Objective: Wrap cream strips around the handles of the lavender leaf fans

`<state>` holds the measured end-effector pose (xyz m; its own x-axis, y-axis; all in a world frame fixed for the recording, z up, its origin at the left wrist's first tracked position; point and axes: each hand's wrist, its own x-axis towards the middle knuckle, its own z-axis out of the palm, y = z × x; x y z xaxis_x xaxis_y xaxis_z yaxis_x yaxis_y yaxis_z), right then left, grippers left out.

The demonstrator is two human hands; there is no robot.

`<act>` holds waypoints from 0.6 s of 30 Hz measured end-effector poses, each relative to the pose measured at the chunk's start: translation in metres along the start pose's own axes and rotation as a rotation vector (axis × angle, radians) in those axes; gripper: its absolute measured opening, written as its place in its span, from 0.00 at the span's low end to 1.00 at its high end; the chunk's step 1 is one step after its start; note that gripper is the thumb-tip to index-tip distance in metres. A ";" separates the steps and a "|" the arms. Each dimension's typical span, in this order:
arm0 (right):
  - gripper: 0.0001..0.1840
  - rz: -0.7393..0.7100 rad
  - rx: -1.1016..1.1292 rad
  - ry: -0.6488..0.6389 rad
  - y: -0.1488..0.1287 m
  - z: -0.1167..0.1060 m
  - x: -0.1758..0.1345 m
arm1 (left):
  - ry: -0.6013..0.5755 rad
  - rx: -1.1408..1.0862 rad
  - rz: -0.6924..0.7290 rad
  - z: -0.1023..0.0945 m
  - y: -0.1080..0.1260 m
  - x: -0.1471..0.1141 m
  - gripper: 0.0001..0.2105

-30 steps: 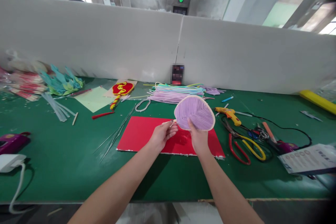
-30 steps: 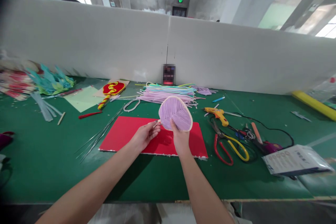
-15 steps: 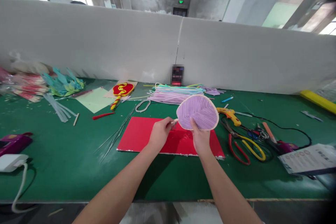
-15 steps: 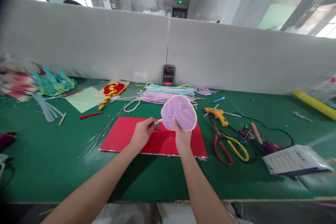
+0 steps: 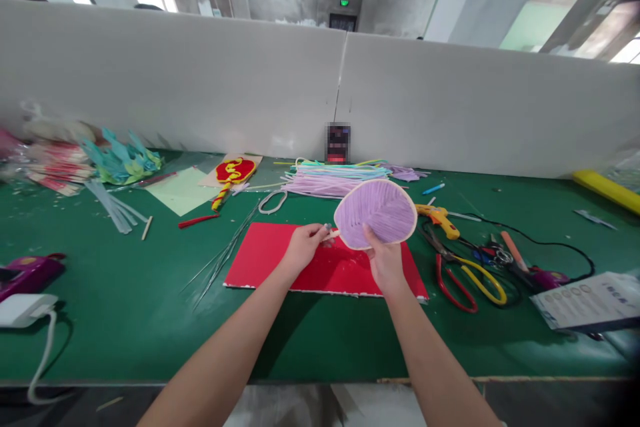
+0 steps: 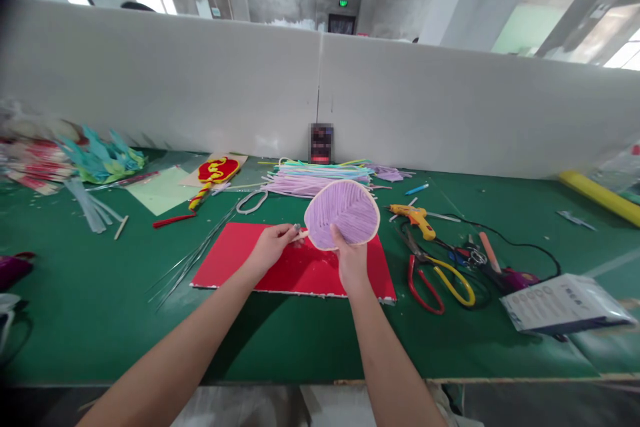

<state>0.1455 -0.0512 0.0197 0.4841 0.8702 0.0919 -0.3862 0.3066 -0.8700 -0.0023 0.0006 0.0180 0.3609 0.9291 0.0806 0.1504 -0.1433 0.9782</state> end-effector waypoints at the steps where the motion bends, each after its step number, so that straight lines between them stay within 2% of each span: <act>1: 0.36 -0.003 0.006 -0.002 -0.001 0.000 0.000 | -0.024 -0.078 -0.051 0.000 -0.001 0.001 0.17; 5: 0.35 -0.026 -0.001 -0.006 -0.001 0.000 -0.001 | -0.065 -0.304 -0.229 -0.003 -0.002 0.001 0.15; 10: 0.34 0.000 -0.024 -0.025 -0.001 0.000 -0.004 | -0.118 -0.391 -0.344 -0.006 0.001 0.000 0.11; 12: 0.34 -0.001 -0.021 -0.030 -0.002 0.001 -0.005 | -0.115 -0.351 -0.325 -0.006 0.002 0.000 0.11; 18: 0.33 0.030 0.019 -0.015 0.000 0.001 -0.004 | 0.013 -0.077 -0.096 0.000 0.005 -0.002 0.07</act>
<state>0.1432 -0.0544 0.0198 0.4598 0.8850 0.0731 -0.4153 0.2871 -0.8632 -0.0021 -0.0023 0.0229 0.3357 0.9419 -0.0125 0.1125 -0.0269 0.9933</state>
